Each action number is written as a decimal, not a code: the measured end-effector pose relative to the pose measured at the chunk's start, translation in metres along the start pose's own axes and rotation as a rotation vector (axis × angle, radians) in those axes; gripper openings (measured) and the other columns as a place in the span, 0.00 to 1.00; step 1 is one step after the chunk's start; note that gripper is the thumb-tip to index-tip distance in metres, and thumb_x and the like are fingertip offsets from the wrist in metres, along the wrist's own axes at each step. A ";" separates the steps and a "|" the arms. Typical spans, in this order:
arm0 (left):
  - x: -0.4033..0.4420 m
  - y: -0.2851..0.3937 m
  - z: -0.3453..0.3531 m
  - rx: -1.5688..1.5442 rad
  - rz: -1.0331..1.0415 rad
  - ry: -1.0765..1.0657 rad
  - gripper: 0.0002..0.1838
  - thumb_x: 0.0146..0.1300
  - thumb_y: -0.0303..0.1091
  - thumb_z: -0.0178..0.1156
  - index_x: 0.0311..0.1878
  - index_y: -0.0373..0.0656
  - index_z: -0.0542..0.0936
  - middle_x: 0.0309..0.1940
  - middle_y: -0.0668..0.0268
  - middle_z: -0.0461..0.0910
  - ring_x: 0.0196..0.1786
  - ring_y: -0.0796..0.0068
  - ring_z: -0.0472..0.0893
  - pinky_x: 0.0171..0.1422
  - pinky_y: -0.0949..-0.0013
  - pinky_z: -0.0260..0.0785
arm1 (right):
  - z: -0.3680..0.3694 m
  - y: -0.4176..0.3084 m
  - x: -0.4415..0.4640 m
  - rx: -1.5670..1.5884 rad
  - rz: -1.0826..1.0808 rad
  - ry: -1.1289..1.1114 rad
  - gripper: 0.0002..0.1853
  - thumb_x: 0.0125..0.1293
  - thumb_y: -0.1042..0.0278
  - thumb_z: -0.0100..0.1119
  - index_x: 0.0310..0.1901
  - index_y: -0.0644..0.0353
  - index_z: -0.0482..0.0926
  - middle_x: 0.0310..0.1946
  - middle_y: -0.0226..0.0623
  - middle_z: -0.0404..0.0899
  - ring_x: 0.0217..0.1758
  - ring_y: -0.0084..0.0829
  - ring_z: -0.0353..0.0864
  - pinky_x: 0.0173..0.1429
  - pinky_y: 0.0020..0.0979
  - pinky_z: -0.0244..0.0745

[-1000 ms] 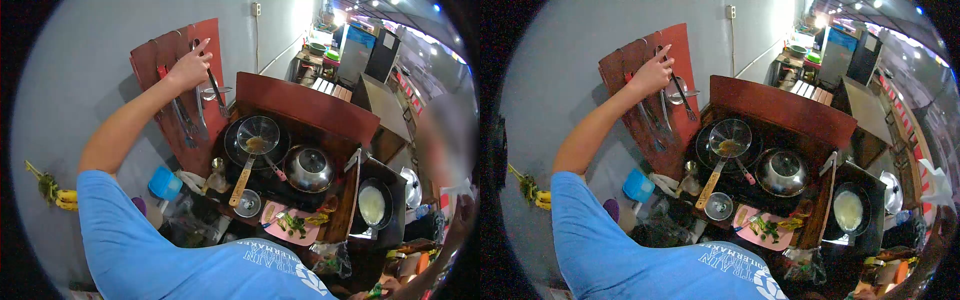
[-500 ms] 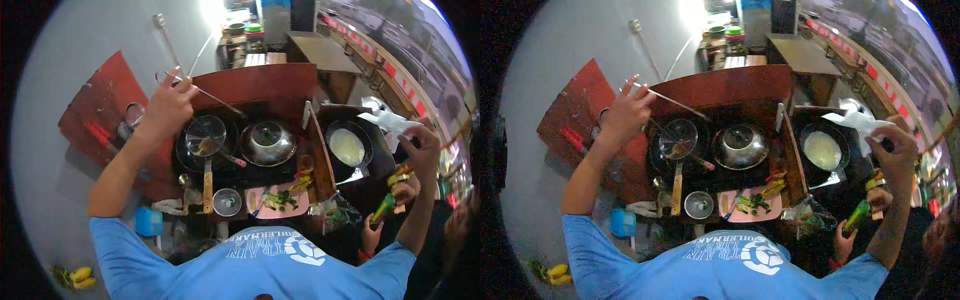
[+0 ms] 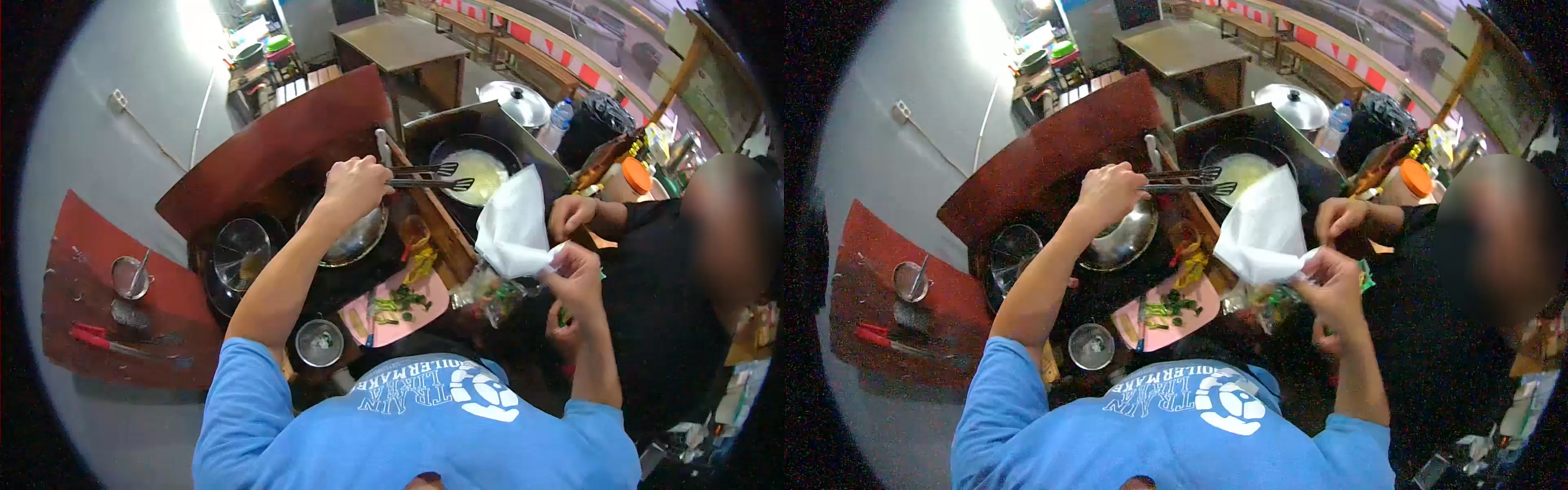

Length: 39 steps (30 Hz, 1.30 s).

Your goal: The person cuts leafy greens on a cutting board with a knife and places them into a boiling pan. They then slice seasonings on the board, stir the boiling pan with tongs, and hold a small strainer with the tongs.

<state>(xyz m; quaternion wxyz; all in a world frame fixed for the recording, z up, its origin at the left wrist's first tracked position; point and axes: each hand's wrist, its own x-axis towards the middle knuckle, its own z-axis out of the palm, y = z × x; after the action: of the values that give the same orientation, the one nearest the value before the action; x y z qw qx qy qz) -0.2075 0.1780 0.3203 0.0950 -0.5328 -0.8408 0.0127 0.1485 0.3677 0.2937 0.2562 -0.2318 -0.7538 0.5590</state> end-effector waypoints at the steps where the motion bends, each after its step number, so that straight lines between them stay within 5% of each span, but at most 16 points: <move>1: 0.009 0.006 0.013 -0.028 -0.017 -0.010 0.12 0.63 0.49 0.65 0.39 0.53 0.87 0.39 0.61 0.83 0.47 0.56 0.85 0.48 0.52 0.78 | 0.001 0.003 -0.014 -0.031 0.029 -0.035 0.12 0.56 0.76 0.76 0.30 0.59 0.78 0.29 0.24 0.80 0.32 0.12 0.76 0.37 0.19 0.71; 6: 0.067 0.043 0.060 -0.065 -0.167 -0.207 0.16 0.71 0.45 0.57 0.59 0.60 0.81 0.43 0.59 0.87 0.46 0.54 0.88 0.47 0.51 0.80 | 0.009 0.070 -0.062 0.322 0.253 -0.086 0.20 0.56 0.83 0.74 0.44 0.63 0.71 0.44 0.40 0.82 0.46 0.28 0.85 0.50 0.29 0.84; 9: 0.103 0.059 0.098 -0.068 -0.209 -0.212 0.13 0.68 0.36 0.56 0.50 0.49 0.87 0.44 0.57 0.88 0.47 0.55 0.89 0.47 0.54 0.82 | 0.013 0.080 -0.077 0.365 0.312 -0.089 0.25 0.57 0.83 0.73 0.51 0.64 0.68 0.46 0.45 0.84 0.47 0.29 0.86 0.49 0.29 0.83; 15: 0.162 0.094 0.135 -0.025 -0.219 -0.448 0.15 0.69 0.35 0.55 0.51 0.47 0.88 0.54 0.57 0.86 0.55 0.56 0.87 0.55 0.55 0.80 | 0.002 0.112 -0.076 0.236 0.360 -0.131 0.21 0.57 0.81 0.74 0.50 0.65 0.74 0.45 0.40 0.85 0.46 0.24 0.85 0.49 0.25 0.81; 26: 0.186 0.127 0.197 -0.345 -0.412 -0.342 0.15 0.67 0.32 0.52 0.49 0.39 0.85 0.51 0.48 0.85 0.53 0.45 0.86 0.56 0.48 0.79 | -0.012 0.105 -0.064 0.294 0.461 -0.138 0.20 0.59 0.82 0.72 0.51 0.65 0.76 0.45 0.38 0.84 0.44 0.21 0.84 0.48 0.23 0.80; 29: 0.194 0.136 0.201 -0.336 -0.472 -0.350 0.15 0.67 0.32 0.54 0.49 0.43 0.88 0.51 0.50 0.86 0.54 0.50 0.86 0.56 0.51 0.80 | -0.015 0.107 -0.061 0.277 0.495 -0.182 0.20 0.59 0.82 0.72 0.51 0.65 0.76 0.44 0.37 0.84 0.43 0.20 0.83 0.47 0.22 0.79; 39: 0.208 0.149 0.224 -0.401 -0.409 -0.187 0.12 0.67 0.32 0.52 0.42 0.40 0.85 0.47 0.48 0.85 0.49 0.43 0.86 0.52 0.45 0.79 | -0.015 0.104 -0.056 0.291 0.497 -0.191 0.18 0.58 0.82 0.72 0.49 0.64 0.76 0.44 0.36 0.84 0.44 0.20 0.83 0.47 0.23 0.78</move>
<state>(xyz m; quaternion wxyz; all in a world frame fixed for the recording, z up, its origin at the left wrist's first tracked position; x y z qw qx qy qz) -0.1994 0.4476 0.1124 -0.0891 -0.3570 -0.9216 -0.1240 0.2070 0.3710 0.1903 0.0700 -0.3165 -0.6066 0.7259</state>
